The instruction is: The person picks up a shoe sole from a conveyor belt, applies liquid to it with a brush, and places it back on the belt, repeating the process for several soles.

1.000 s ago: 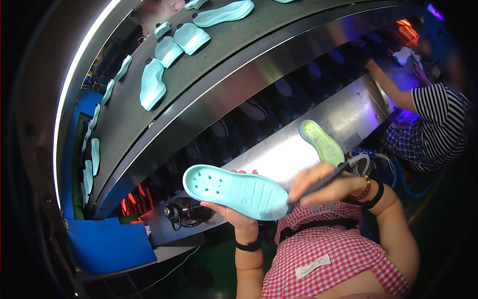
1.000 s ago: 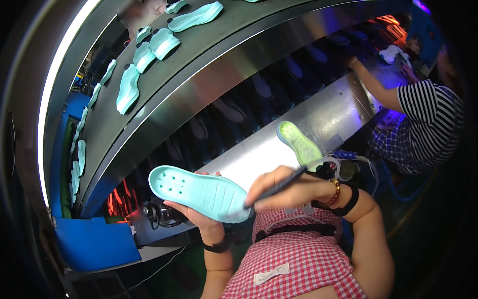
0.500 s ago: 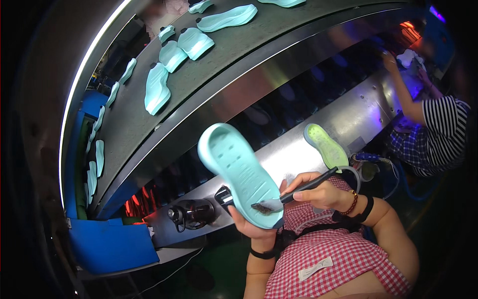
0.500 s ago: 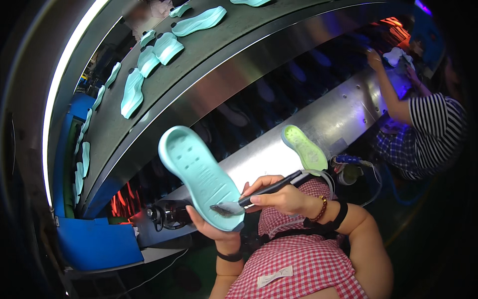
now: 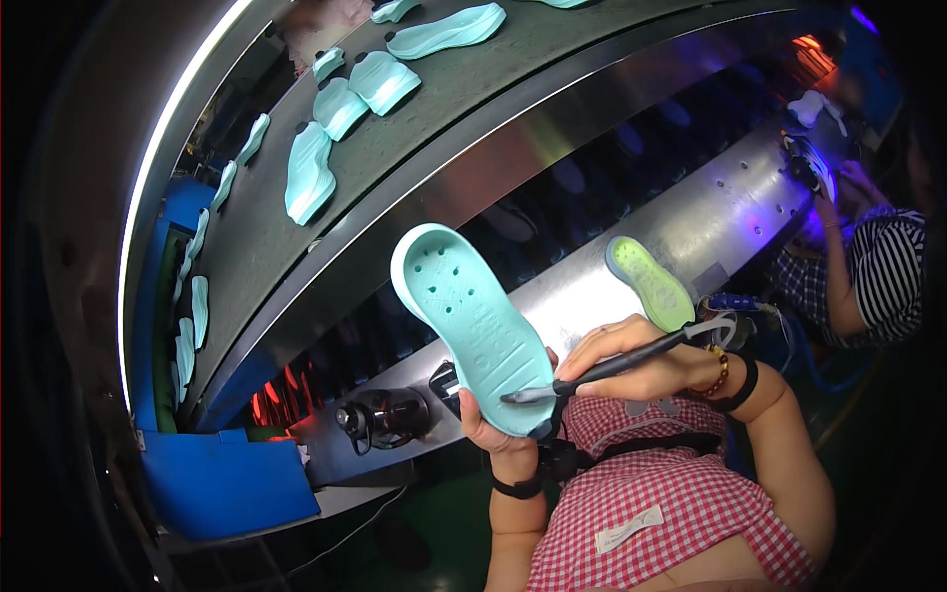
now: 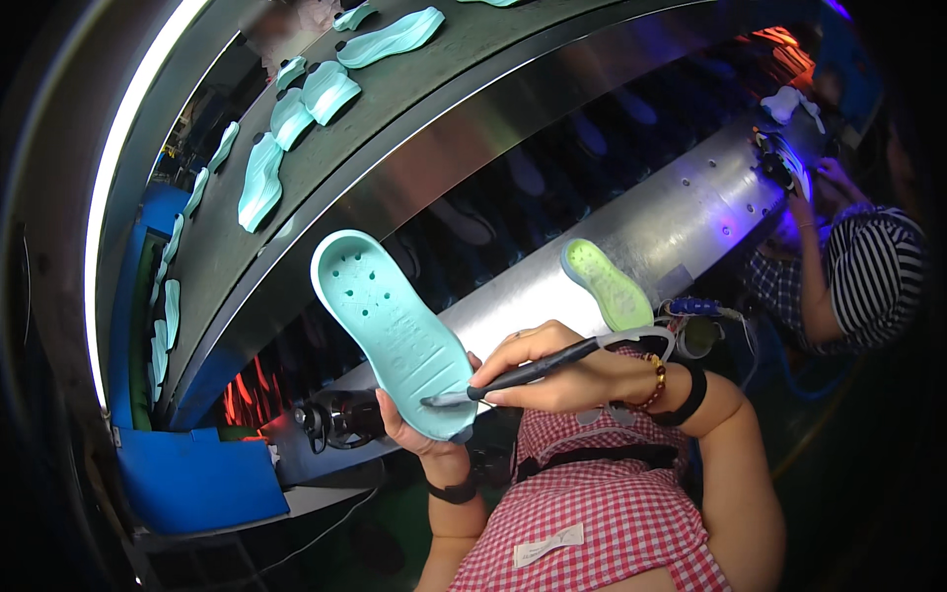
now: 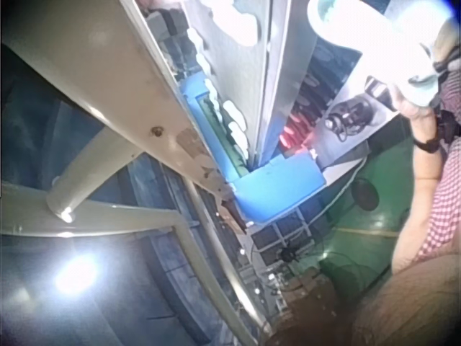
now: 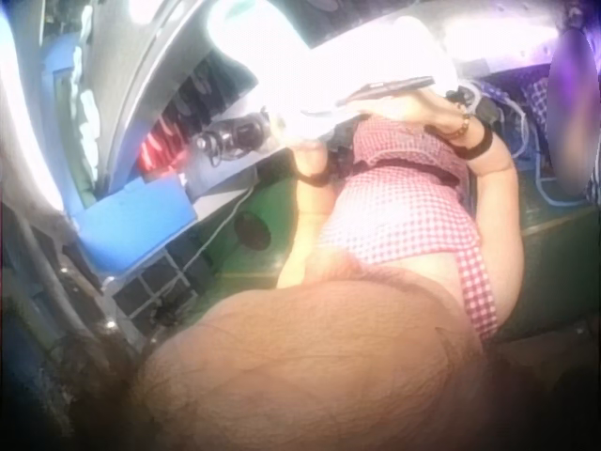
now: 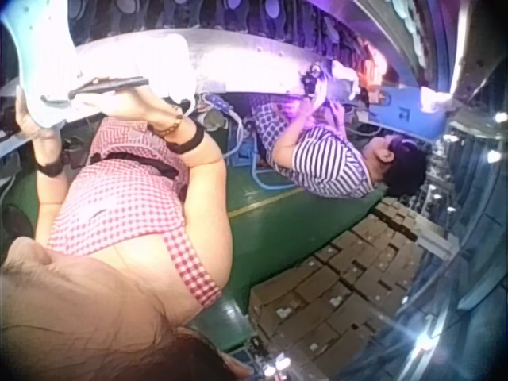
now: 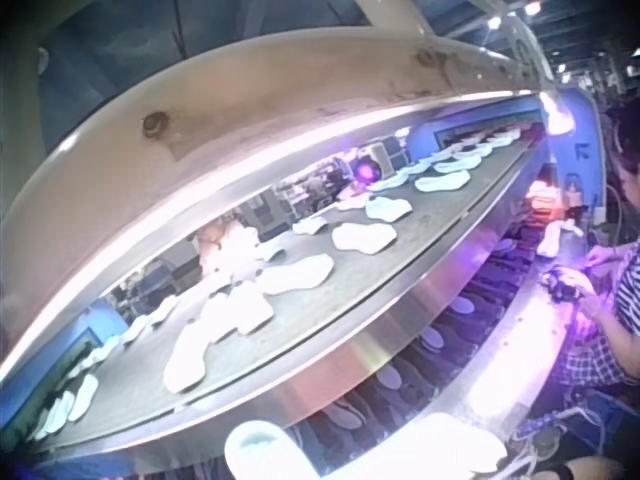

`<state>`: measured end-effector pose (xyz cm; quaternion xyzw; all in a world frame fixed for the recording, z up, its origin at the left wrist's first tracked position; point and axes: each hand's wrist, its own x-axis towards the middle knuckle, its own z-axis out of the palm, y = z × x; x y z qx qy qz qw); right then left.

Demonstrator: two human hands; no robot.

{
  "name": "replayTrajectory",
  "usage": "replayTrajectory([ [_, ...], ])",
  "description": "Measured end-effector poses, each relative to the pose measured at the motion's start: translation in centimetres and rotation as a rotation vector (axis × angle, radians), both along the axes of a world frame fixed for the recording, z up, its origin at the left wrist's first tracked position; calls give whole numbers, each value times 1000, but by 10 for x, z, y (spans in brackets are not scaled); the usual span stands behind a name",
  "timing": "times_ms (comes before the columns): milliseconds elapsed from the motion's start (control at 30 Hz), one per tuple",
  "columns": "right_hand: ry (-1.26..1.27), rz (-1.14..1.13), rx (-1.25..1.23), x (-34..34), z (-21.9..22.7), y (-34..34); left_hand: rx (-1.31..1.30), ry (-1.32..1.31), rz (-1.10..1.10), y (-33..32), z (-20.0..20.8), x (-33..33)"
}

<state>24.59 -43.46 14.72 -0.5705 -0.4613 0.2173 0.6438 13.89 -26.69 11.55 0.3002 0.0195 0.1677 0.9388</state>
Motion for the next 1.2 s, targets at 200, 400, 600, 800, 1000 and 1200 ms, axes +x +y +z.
replayTrajectory([
  [200, -142, 160, 82, 1, -7, -4, 72, 56, -26, 6, 5, 3],
  [400, -248, 401, 153, 1, 9, -10, -178, 139, -316, 21, 12, 10],
  [600, -601, 572, -251, 30, 25, -24, 86, 599, -547, 19, 24, 13],
  [800, -451, 474, -102, 31, 4, -34, 219, 698, -616, 11, 33, 15],
  [1000, -462, 448, -118, 48, 13, -41, 227, 749, -625, 16, 28, 4],
  [1200, -586, 628, -431, 54, 32, -45, 280, 819, -605, 19, 32, 1],
])
